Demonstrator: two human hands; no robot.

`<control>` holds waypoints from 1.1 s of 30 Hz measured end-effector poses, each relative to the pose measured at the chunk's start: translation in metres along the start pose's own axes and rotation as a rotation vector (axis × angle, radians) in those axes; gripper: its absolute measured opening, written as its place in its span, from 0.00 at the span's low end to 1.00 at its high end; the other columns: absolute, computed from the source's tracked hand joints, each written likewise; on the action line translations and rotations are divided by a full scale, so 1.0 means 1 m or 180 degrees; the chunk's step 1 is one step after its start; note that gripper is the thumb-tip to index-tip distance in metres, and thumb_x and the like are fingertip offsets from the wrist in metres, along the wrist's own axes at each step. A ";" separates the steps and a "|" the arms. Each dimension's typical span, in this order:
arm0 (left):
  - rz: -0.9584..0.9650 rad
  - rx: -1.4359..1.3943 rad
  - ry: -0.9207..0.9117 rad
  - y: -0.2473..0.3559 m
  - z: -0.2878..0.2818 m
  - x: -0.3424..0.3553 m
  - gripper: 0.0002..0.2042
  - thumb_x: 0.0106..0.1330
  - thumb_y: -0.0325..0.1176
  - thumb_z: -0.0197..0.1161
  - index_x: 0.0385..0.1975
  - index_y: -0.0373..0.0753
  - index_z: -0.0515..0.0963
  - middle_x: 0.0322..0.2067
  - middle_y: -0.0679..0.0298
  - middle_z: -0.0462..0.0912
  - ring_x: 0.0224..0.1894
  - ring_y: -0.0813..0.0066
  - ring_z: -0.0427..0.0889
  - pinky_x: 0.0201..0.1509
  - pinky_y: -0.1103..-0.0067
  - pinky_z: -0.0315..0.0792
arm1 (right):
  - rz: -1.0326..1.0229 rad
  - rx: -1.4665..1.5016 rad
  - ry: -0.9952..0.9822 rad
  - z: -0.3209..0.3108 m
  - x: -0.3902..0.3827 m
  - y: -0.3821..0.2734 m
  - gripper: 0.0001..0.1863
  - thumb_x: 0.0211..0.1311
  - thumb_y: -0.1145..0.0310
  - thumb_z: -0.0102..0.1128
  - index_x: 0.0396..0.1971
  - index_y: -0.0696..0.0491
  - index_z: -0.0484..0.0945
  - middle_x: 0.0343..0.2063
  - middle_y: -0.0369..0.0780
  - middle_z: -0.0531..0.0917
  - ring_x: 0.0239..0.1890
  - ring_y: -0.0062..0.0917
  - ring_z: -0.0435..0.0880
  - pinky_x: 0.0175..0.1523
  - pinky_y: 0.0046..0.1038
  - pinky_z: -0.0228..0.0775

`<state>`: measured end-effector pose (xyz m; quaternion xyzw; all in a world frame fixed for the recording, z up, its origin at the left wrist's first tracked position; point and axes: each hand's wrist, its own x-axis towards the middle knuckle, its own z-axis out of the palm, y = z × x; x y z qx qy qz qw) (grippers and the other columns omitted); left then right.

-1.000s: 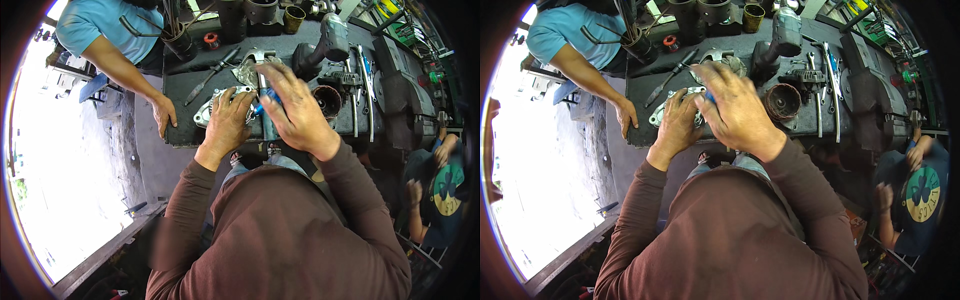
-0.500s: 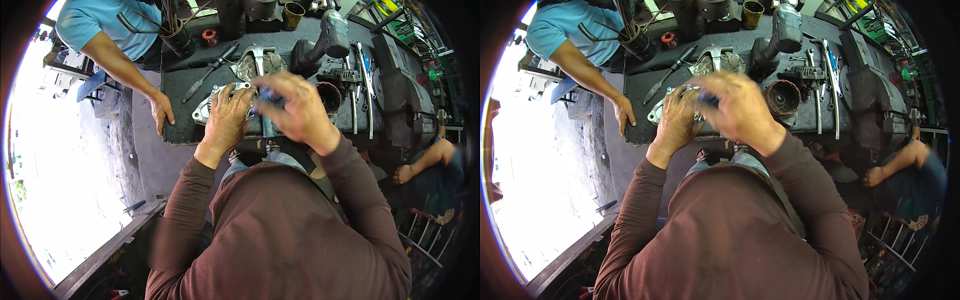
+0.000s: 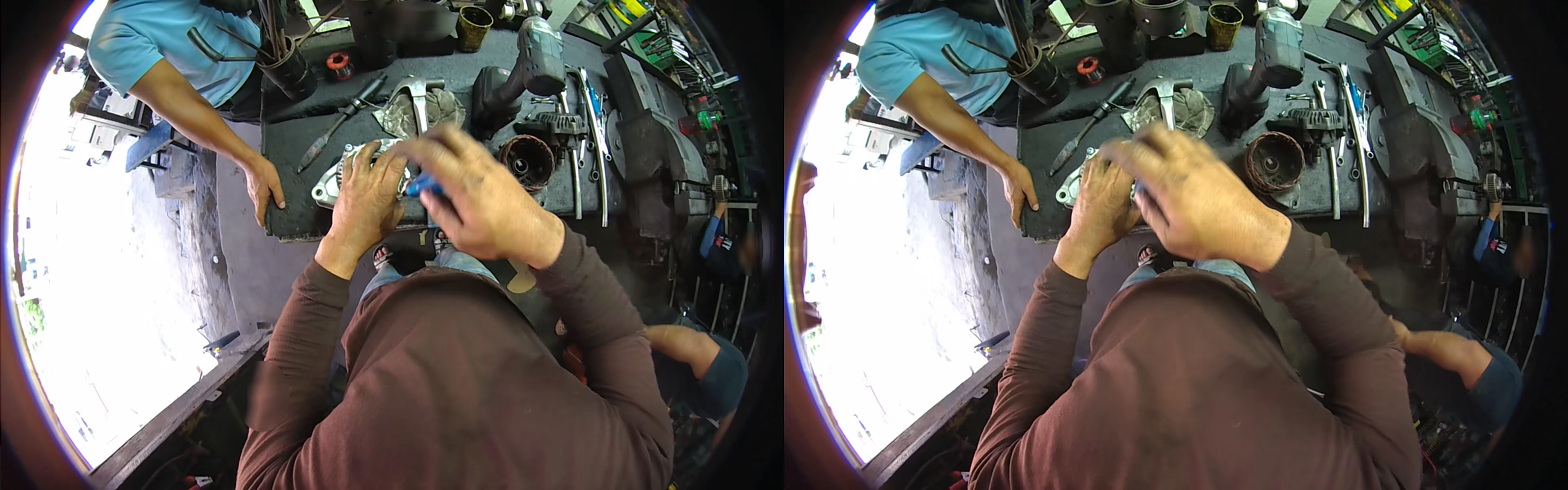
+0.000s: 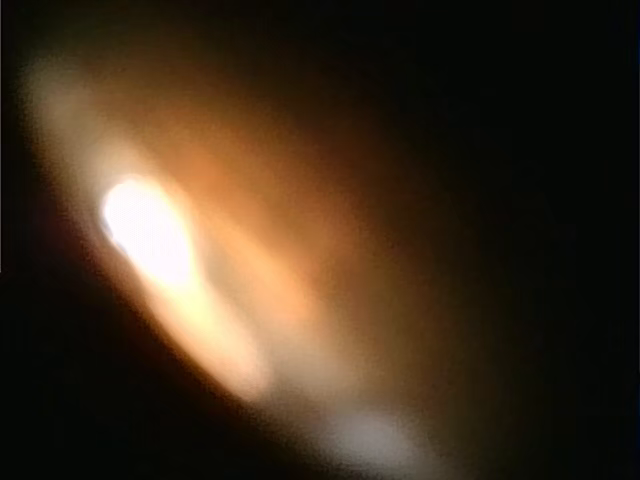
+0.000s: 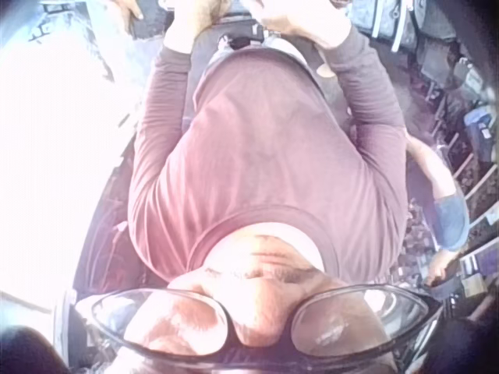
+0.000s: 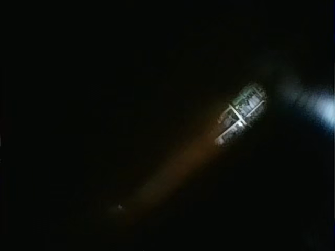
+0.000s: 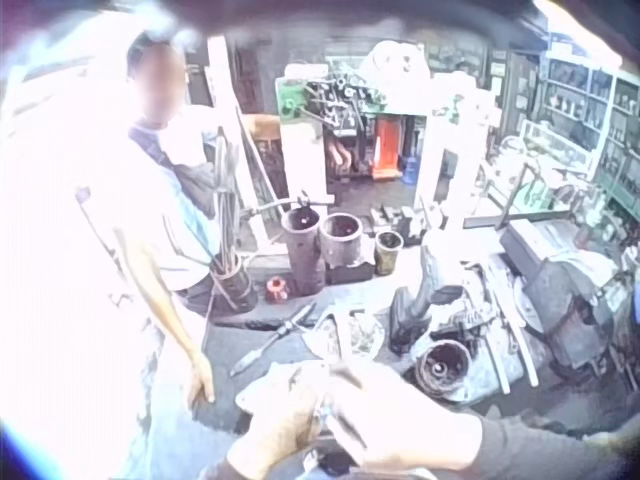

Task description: The person is repairing an alternator on a workbench. They use a screwdriver to remove screws, disassemble the alternator, and then reassemble it. The person also uses a socket wrench to tighten bolts and places the alternator on a testing machine.

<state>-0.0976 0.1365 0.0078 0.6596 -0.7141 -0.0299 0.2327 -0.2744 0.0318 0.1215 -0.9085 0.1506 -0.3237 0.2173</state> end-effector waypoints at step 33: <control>-0.0213 -0.0152 0.0065 0.004 -0.002 0.000 0.45 0.52 0.23 0.74 0.77 0.44 0.67 0.64 0.54 0.80 0.76 0.45 0.66 0.79 0.51 0.63 | -0.0635 -0.0596 -0.1745 -0.033 0.033 0.022 0.20 0.66 0.62 0.73 0.54 0.51 0.79 0.43 0.47 0.87 0.47 0.47 0.89 0.50 0.45 0.82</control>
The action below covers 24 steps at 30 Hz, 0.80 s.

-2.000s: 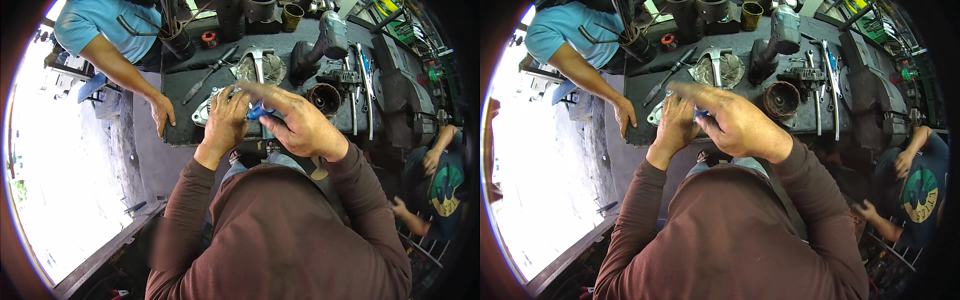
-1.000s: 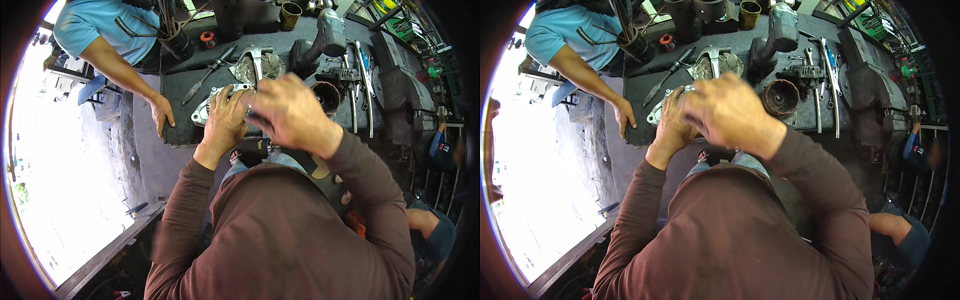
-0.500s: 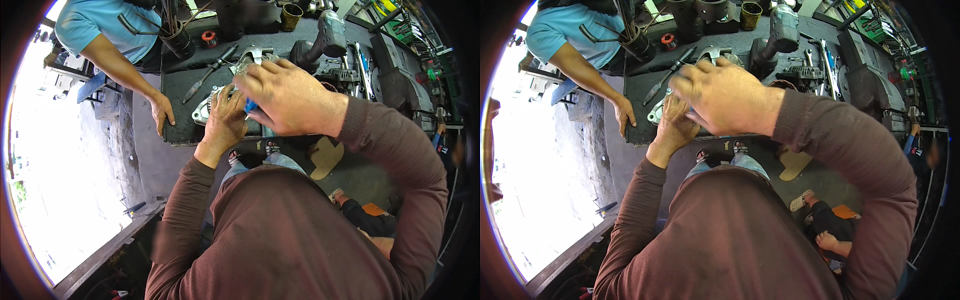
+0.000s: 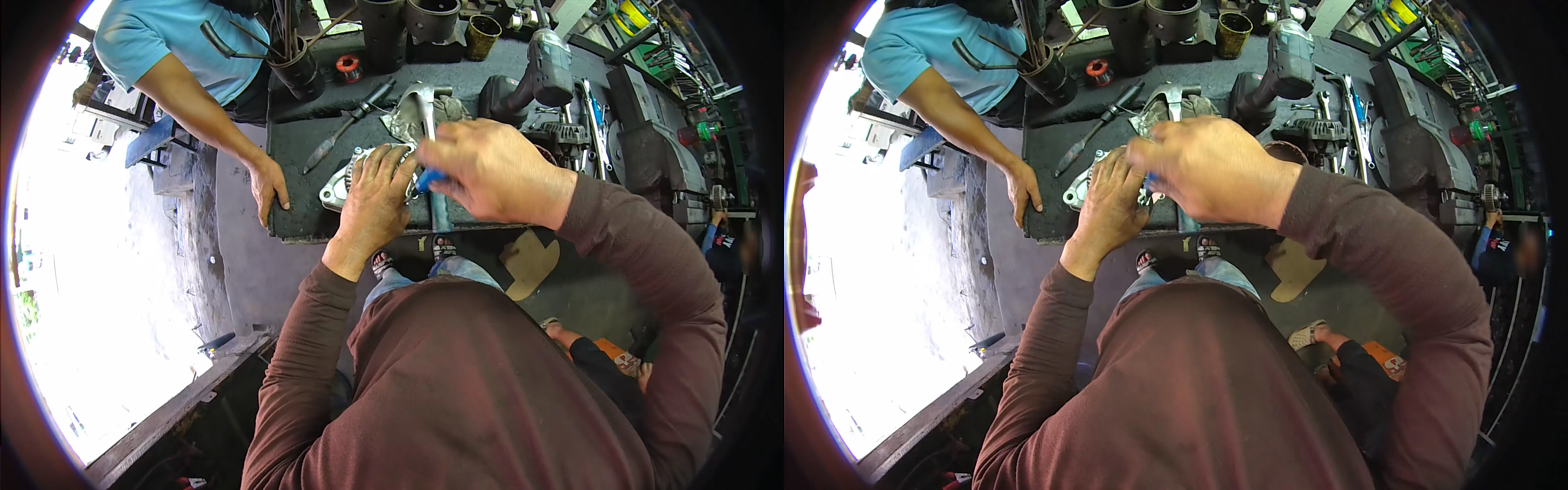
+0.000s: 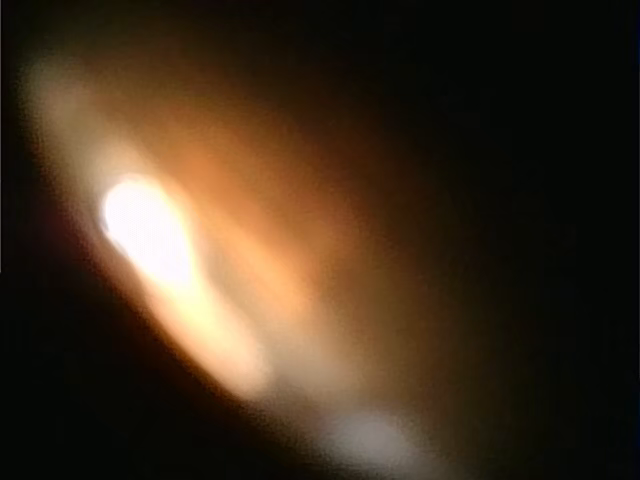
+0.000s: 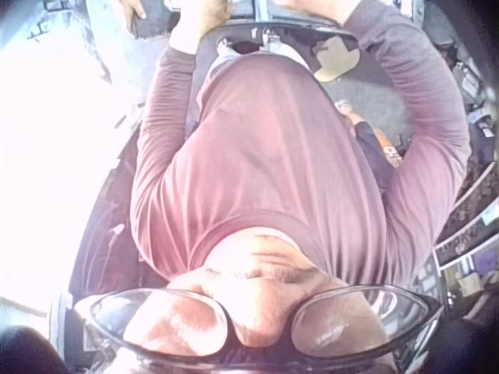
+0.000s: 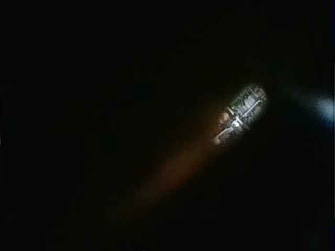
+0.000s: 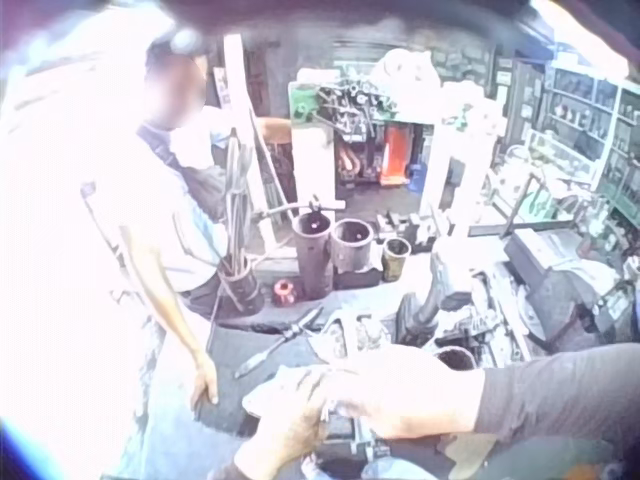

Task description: The person is repairing an alternator on a workbench. They use a screwdriver to remove screws, disassemble the alternator, and then reassemble it. The person also uses a socket wrench to tighten bolts and places the alternator on a testing machine.

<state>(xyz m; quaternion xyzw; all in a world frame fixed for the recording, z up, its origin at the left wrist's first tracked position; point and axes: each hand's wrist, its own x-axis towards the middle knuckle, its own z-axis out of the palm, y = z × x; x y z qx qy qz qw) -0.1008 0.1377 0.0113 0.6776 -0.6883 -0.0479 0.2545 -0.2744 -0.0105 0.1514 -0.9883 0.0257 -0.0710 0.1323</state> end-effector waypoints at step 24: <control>-0.1132 -0.1206 -0.1364 -0.031 -0.018 0.091 0.15 0.77 0.35 0.67 0.56 0.34 0.86 0.43 0.56 0.91 0.46 0.67 0.87 0.56 0.69 0.78 | 0.1082 0.0040 0.0129 0.006 0.045 0.064 0.20 0.72 0.61 0.69 0.57 0.55 0.80 0.39 0.51 0.91 0.47 0.51 0.91 0.51 0.50 0.82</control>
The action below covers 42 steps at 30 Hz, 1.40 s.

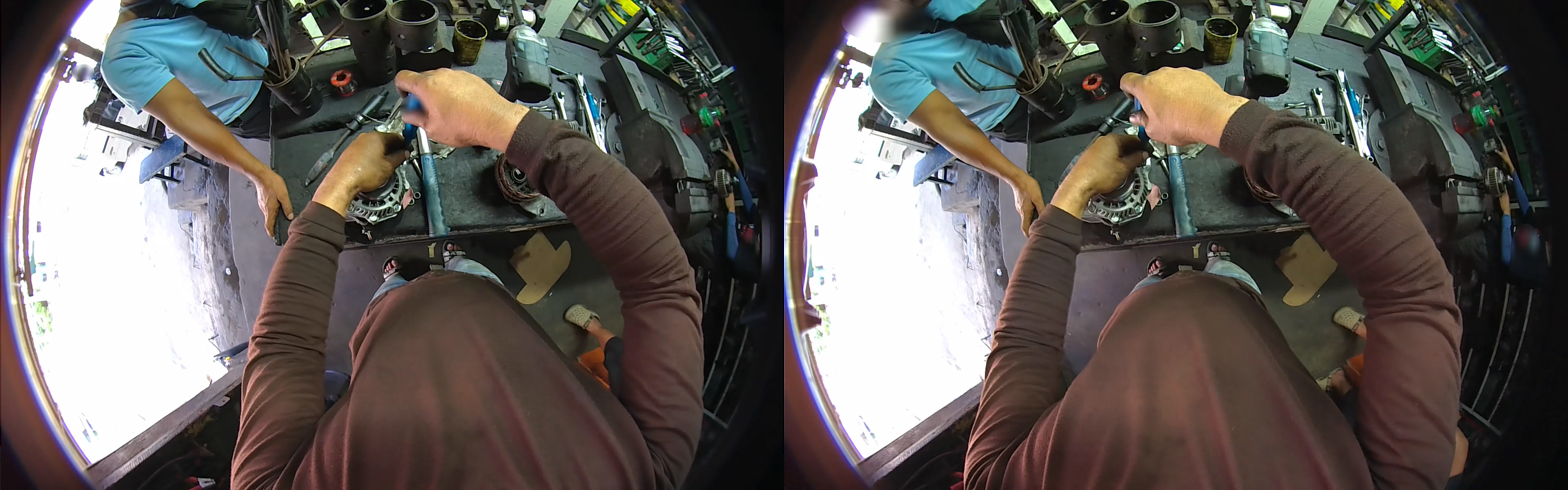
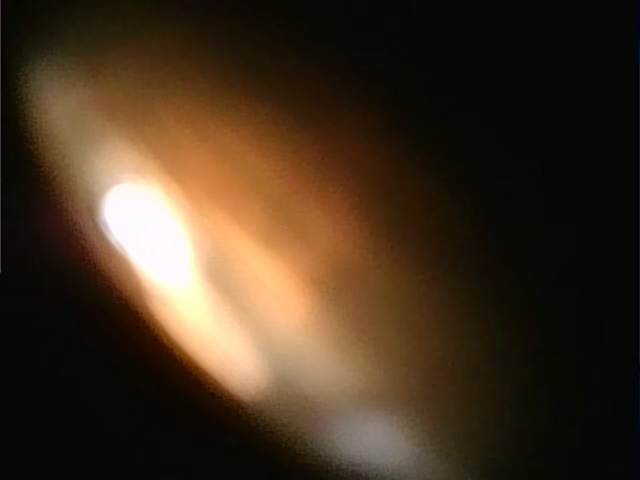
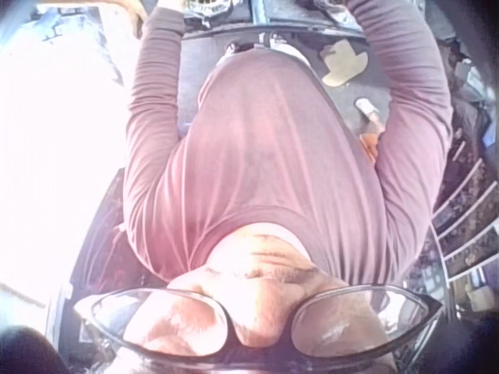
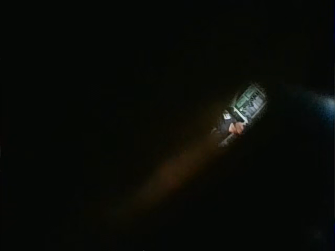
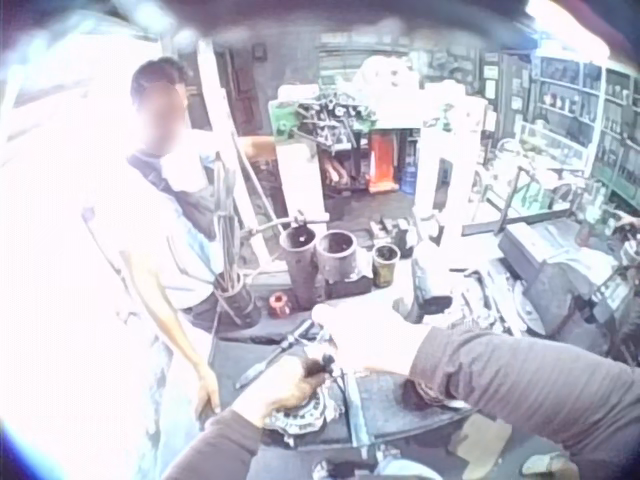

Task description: The person is repairing an alternator on a workbench. They use a screwdriver to remove screws, disassemble the alternator, and then reassemble it. The person also uses a socket wrench to tighten bolts and places the alternator on a testing machine.

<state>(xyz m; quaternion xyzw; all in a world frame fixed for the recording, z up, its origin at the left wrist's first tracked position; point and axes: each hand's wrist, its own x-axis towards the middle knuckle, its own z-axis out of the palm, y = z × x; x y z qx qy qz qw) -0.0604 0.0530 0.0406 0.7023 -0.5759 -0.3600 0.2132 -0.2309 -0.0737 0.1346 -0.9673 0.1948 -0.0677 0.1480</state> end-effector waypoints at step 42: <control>0.0107 0.0204 0.0537 0.005 0.006 -0.007 0.15 0.67 0.31 0.74 0.52 0.34 0.88 0.40 0.45 0.92 0.44 0.55 0.93 0.52 0.66 0.81 | 0.0279 -0.0600 -0.0289 -0.029 -0.010 -0.025 0.25 0.77 0.48 0.62 0.57 0.55 0.81 0.35 0.51 0.91 0.43 0.48 0.93 0.48 0.48 0.85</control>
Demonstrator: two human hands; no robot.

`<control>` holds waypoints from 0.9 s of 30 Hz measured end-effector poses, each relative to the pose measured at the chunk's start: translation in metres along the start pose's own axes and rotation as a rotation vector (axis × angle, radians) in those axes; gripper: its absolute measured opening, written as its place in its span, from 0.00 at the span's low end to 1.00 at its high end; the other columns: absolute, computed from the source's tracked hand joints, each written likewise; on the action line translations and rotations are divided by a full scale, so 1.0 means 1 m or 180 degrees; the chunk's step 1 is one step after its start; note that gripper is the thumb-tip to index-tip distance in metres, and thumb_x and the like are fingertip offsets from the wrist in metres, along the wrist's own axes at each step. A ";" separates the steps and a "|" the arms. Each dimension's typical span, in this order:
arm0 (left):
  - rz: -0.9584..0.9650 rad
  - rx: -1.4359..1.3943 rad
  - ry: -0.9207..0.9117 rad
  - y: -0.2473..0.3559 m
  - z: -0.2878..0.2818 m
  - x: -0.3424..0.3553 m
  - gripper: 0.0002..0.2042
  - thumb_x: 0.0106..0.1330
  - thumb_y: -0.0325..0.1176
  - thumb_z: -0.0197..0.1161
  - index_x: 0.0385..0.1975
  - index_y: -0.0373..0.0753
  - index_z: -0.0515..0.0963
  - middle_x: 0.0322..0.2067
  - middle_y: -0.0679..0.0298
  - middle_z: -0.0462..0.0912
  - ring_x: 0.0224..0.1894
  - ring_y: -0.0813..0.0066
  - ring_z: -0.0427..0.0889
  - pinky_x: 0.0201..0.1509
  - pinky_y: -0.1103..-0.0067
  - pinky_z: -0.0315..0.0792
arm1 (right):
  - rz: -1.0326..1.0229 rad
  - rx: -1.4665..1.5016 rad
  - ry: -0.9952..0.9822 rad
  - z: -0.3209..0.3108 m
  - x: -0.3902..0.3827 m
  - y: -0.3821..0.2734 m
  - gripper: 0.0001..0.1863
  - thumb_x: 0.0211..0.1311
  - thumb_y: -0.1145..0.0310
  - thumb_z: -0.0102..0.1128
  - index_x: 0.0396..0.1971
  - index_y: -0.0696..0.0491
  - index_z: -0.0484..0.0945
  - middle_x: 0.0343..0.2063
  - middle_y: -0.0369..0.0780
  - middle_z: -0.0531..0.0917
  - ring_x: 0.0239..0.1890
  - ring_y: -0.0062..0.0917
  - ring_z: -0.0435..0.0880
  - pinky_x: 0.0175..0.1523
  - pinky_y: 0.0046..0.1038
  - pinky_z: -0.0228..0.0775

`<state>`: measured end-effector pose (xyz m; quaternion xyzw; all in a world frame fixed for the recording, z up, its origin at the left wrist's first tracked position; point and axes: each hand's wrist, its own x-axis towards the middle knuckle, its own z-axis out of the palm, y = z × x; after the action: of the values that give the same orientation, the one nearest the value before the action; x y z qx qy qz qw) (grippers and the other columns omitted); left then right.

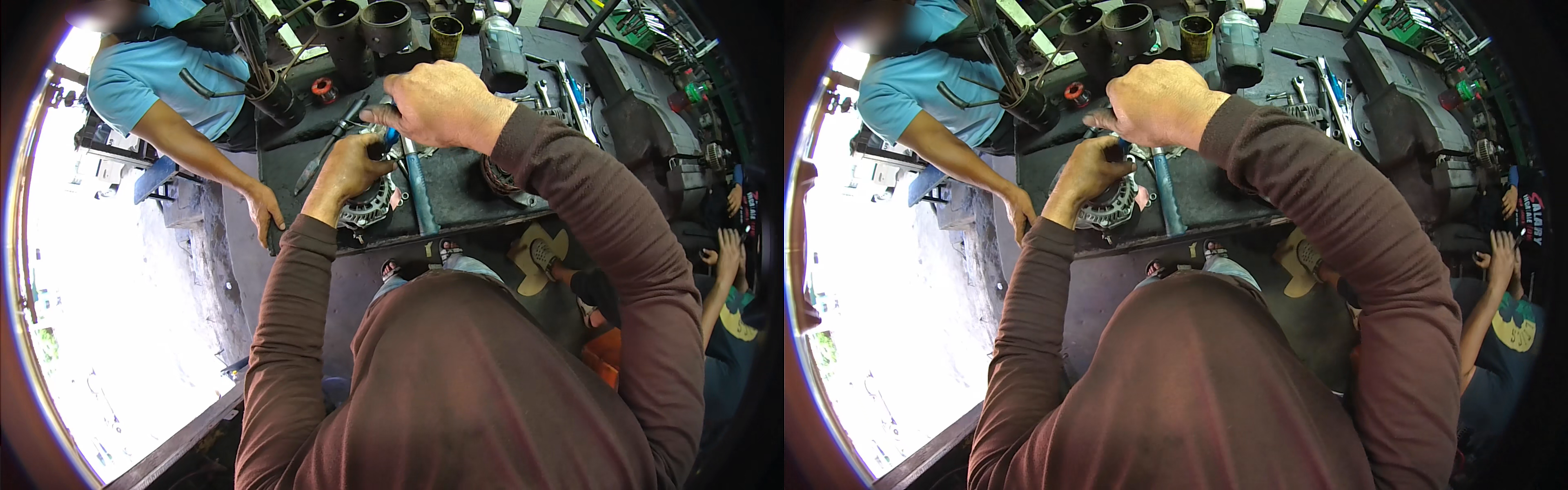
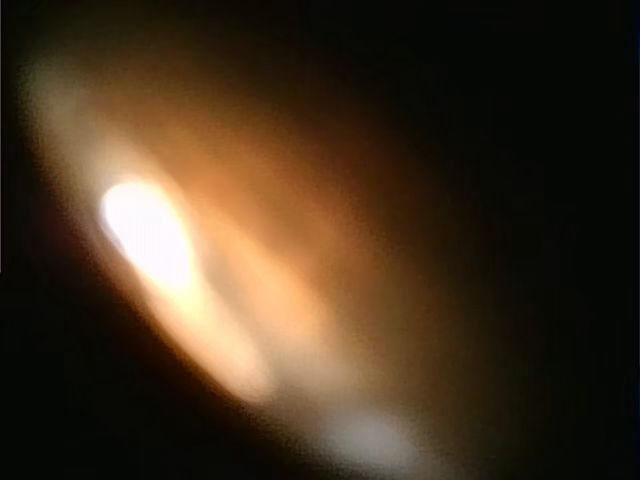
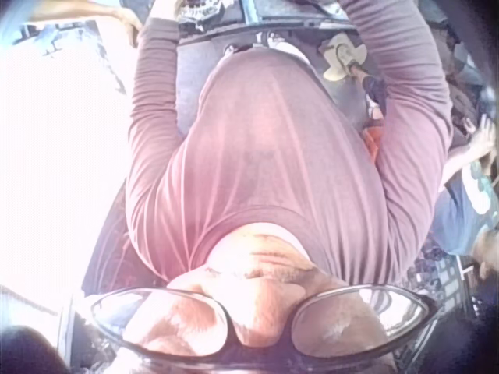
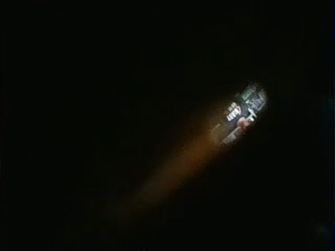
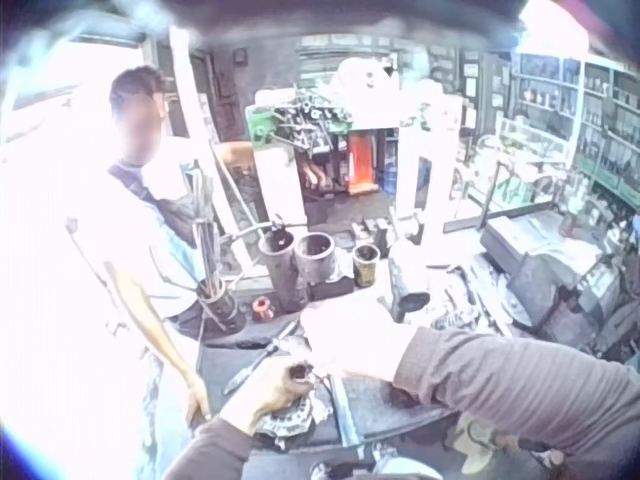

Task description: The person is repairing an alternator on a workbench. They use a screwdriver to remove screws, disassemble the alternator, and then reassemble it. The person also uses a socket wrench to tighten bolts and places the alternator on a testing machine.

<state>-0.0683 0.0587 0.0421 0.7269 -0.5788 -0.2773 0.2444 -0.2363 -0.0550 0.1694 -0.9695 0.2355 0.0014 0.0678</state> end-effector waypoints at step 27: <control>0.0252 -0.0224 -0.0311 -0.029 0.010 0.006 0.13 0.69 0.30 0.72 0.50 0.30 0.86 0.40 0.47 0.93 0.42 0.65 0.91 0.47 0.68 0.80 | 0.0030 0.0559 -0.0178 0.013 -0.006 -0.007 0.30 0.66 0.59 0.71 0.62 0.57 0.75 0.54 0.54 0.83 0.50 0.48 0.90 0.48 0.45 0.84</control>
<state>-0.0537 0.0590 0.0142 0.6800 -0.6083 -0.3228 0.2520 -0.2382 -0.0446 0.1572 -0.9582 0.2374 0.0082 0.1592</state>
